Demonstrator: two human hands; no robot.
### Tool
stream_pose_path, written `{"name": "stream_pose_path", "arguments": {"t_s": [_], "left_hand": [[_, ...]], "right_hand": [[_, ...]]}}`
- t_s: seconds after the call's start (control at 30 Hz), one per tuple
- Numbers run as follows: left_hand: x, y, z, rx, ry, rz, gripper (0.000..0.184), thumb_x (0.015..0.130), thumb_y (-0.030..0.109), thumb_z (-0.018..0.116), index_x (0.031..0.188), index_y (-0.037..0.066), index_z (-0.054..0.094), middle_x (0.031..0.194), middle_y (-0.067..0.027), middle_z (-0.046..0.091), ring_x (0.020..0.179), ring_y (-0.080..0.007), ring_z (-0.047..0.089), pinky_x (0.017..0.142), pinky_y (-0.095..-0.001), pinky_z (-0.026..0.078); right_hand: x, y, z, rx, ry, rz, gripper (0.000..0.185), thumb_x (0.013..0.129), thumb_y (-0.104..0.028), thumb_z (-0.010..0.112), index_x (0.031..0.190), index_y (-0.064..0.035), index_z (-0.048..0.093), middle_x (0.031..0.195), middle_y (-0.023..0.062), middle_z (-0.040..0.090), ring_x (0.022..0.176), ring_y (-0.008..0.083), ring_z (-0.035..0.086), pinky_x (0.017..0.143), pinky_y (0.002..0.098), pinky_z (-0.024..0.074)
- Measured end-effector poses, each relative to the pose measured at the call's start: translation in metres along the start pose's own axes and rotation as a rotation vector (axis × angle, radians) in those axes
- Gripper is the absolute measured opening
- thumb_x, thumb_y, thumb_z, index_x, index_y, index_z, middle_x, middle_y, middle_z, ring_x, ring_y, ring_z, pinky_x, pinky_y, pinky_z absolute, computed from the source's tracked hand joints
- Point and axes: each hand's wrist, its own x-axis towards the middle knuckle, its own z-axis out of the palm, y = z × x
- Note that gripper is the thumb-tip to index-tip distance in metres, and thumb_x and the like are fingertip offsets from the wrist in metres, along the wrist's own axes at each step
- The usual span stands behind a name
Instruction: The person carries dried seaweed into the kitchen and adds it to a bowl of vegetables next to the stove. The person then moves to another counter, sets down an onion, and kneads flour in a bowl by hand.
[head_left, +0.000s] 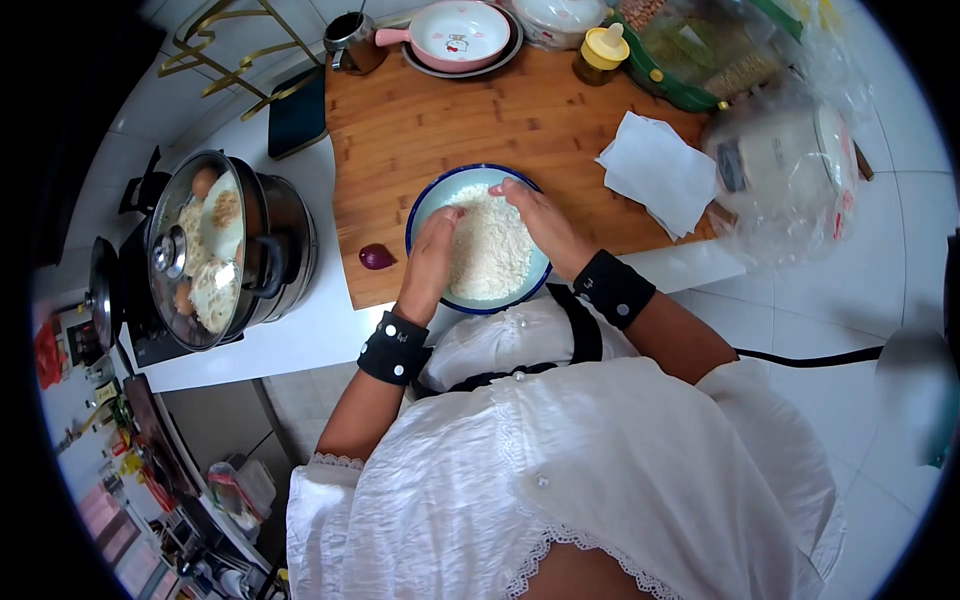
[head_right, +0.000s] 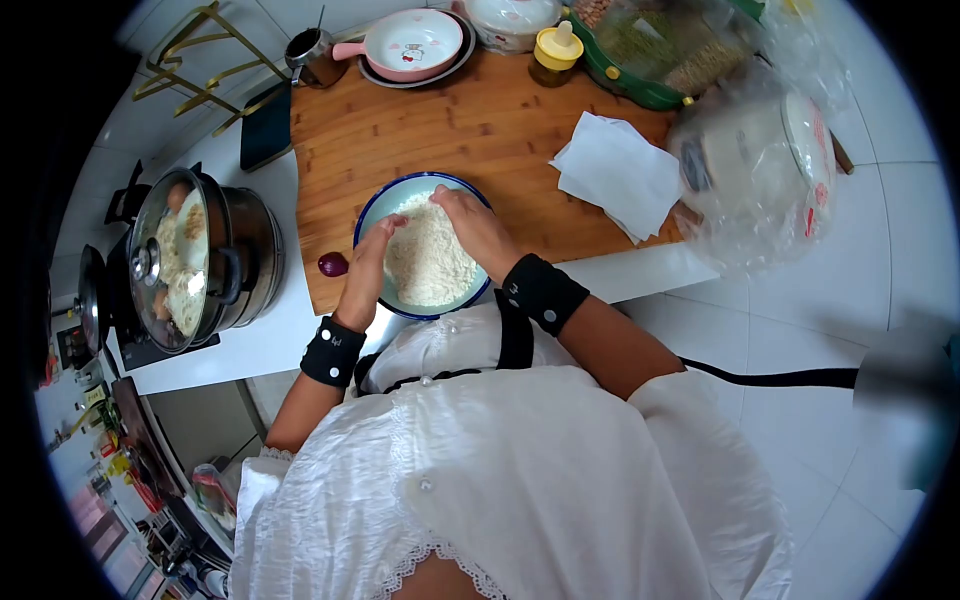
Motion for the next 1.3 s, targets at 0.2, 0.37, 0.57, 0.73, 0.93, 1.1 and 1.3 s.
{"name": "stream_pose_path", "arguments": {"t_s": [0.2,0.37,0.57,0.73,0.93,1.1,1.3], "left_hand": [[0.022,-0.018,0.006,-0.144,0.104,-0.233,0.045,0.09,0.03,0.036,0.119,-0.003,0.04,0.116,-0.0113,0.047,0.11,-0.0196,0.041,0.094,-0.0272,0.029],[0.03,-0.001,0.016,-0.367,0.007,-0.398,0.039,0.089,0.026,0.036,0.118,0.0,0.042,0.109,-0.0084,0.05,0.101,-0.0171,0.046,0.088,-0.0257,0.034],[0.02,-0.015,0.007,-0.357,-0.078,-0.323,0.031,0.089,0.024,0.039,0.109,0.002,0.048,0.102,-0.0046,0.052,0.091,-0.0126,0.049,0.08,-0.0249,0.038],[0.001,-0.005,-0.002,0.077,-0.237,-0.001,0.036,0.082,0.024,0.052,0.11,0.001,0.049,0.108,-0.0118,0.051,0.1,-0.0202,0.049,0.085,-0.0266,0.037],[-0.016,-0.003,0.004,0.915,-0.307,0.34,0.074,0.057,0.025,0.074,0.12,0.004,0.042,0.127,-0.0229,0.033,0.118,-0.0368,0.031,0.097,-0.0396,0.03],[-0.012,-0.005,0.019,1.104,-0.246,0.302,0.079,0.054,0.019,0.075,0.121,0.004,0.037,0.126,-0.0216,0.034,0.116,-0.0357,0.033,0.093,-0.0387,0.035],[0.005,-0.021,0.032,1.172,-0.079,0.303,0.065,0.054,0.008,0.071,0.112,0.006,0.041,0.115,-0.0186,0.041,0.102,-0.0351,0.044,0.082,-0.0381,0.043]], "right_hand": [[0.02,0.014,0.004,0.155,-0.013,0.252,0.045,0.089,-0.041,0.037,0.106,-0.0017,0.051,0.105,0.0053,0.051,0.099,0.0116,0.044,0.089,0.0241,0.0315],[0.028,0.021,0.008,0.267,-0.098,0.284,0.042,0.09,-0.039,0.037,0.105,-0.0026,0.051,0.103,0.0049,0.052,0.095,0.0118,0.047,0.086,0.0229,0.0346],[0.02,0.019,0.0,0.31,-0.172,0.32,0.042,0.09,-0.036,0.037,0.111,-0.0015,0.049,0.105,0.0055,0.052,0.1,0.0121,0.046,0.087,0.0242,0.0351],[-0.001,0.011,-0.014,-0.134,-0.341,-0.022,0.043,0.083,-0.026,0.049,0.116,-0.0002,0.043,0.115,0.0145,0.046,0.107,0.0221,0.043,0.093,0.03,0.0321],[-0.019,0.015,-0.013,-1.025,-0.411,-0.336,0.081,0.061,-0.015,0.07,0.129,-0.0047,0.027,0.13,0.0197,0.03,0.121,0.0354,0.028,0.1,0.0378,0.0275],[-0.017,0.023,-0.002,-1.214,-0.182,-0.536,0.069,0.056,-0.01,0.07,0.117,-0.0038,0.038,0.115,0.0155,0.041,0.11,0.031,0.039,0.089,0.0345,0.0374],[0.002,0.037,0.008,-1.263,0.025,-0.601,0.041,0.057,-0.002,0.063,0.095,-0.0039,0.048,0.093,0.0096,0.047,0.089,0.0256,0.048,0.071,0.0314,0.0459]]}}
